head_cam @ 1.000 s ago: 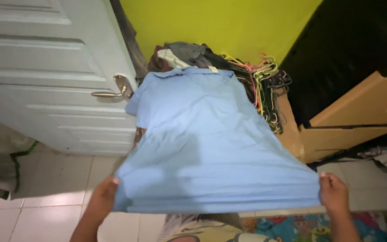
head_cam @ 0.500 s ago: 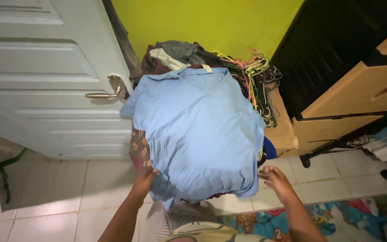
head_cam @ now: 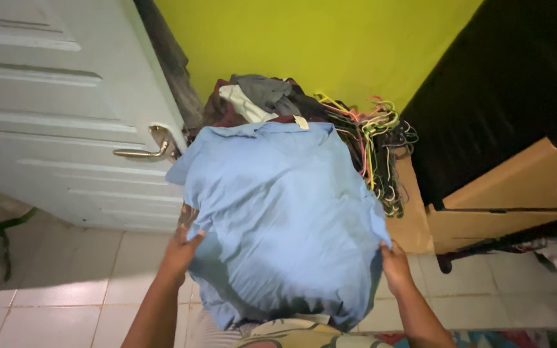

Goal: The person picks up a light blue shirt from a pile, places it on a green hanger, and hangs it on a metal rod. Then the person picks up a maroon patterned shirt, buttons it, places it on a purple hanger, and hangs it on the same rod.

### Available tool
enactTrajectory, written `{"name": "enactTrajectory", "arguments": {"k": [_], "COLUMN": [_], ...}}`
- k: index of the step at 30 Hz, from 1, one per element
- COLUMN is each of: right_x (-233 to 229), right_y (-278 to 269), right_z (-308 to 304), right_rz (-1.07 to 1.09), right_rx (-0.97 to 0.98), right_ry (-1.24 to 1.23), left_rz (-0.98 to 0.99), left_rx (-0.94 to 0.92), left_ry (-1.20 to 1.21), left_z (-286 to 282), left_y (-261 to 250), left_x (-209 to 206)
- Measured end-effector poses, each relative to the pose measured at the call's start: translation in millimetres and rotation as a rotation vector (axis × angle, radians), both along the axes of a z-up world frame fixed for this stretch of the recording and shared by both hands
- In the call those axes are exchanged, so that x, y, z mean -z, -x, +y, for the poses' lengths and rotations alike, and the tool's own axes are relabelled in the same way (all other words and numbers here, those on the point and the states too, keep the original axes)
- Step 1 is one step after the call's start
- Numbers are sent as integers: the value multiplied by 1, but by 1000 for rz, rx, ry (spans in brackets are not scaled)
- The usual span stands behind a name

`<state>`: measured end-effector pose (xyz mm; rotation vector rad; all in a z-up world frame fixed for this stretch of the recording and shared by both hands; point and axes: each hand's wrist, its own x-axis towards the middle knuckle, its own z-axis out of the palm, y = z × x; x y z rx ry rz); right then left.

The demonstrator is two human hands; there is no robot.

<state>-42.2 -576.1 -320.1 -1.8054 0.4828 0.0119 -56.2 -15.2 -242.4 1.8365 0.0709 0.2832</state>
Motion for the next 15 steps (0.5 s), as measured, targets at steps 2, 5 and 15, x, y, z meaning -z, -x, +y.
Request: {"name": "enactTrajectory", "arguments": {"k": [2,5,15], "right_x": [-5,-28,-6], "right_y": [0,-9,-36], "right_z": [-8,-33,-87], "right_rz": [-178,-216,45], "right_rx": [59,39,-34], "right_ry": [139,577,-9], "left_rz": [248,146,401], "left_rx": [-185,-453,-373], "left_ry": [153,-342,448], "left_z": [2,13,20], "left_y": [-3,1,41], "left_x": [3,-7,-41]}}
